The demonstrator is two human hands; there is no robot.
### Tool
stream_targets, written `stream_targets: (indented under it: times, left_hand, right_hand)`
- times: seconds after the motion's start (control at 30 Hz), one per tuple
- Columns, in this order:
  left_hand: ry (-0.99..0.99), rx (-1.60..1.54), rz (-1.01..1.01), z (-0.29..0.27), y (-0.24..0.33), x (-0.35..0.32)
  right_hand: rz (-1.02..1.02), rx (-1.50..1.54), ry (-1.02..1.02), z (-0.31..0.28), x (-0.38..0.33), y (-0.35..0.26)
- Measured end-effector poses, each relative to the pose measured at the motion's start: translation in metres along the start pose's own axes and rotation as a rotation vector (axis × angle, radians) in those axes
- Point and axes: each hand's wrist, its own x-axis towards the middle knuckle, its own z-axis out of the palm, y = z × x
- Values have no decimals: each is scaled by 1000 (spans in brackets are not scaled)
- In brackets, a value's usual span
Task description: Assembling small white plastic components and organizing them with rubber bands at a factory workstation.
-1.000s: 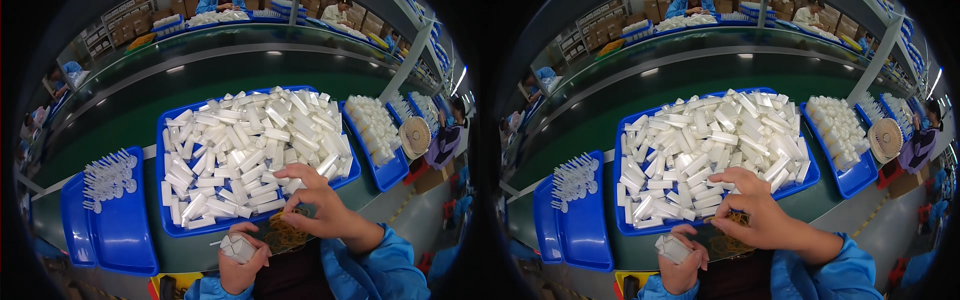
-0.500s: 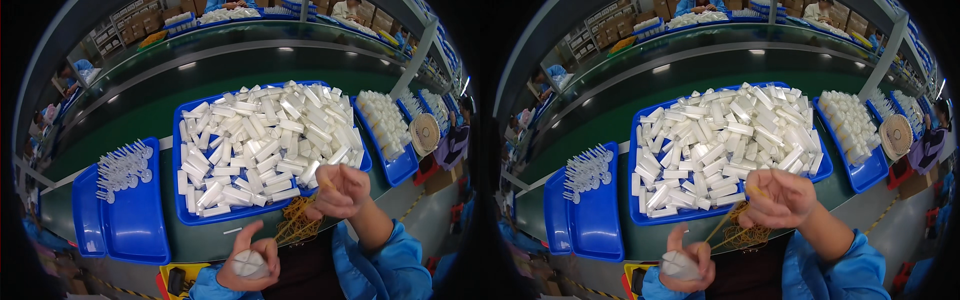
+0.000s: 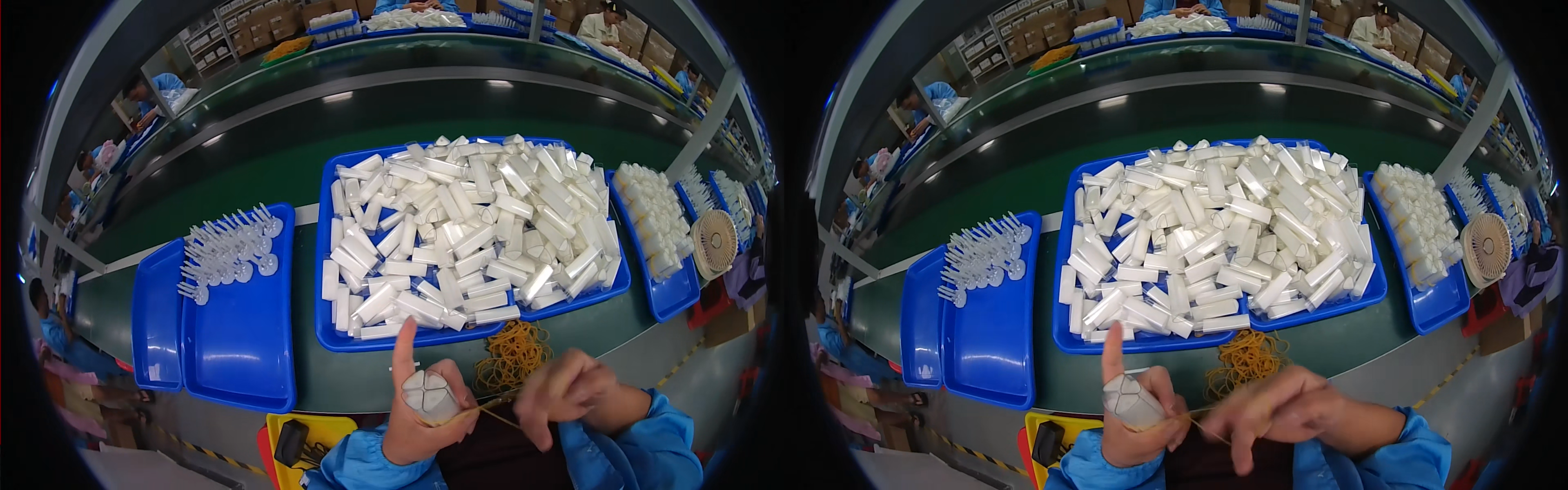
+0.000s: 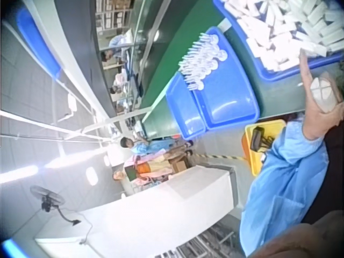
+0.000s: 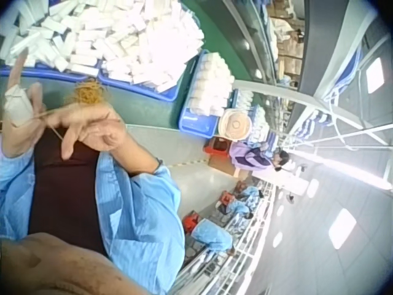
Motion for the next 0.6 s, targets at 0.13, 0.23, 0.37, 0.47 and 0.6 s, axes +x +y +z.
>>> stream_targets:
  times: [0.13,0.23,0.37,0.47,0.6]
  left_hand:
    - [-13,704,355,5,-15,7]
    - [-73,1065,385,-2,-25,5]
    - [-195,1221,182,5,-18,3]
    - [-334,1021,-79,10,-13,5]
    - [-292,430,-24,6,-4,1]
  right_hand:
    - [207,-229,241,-7,13,-14]
    - [259,-1080,46,-5,30,-27]
    - [191,-1499,89,12,31,-32]
    - [138,-1518,141,16,25,-26]
    - [72,-1630,183,26,18,-18]
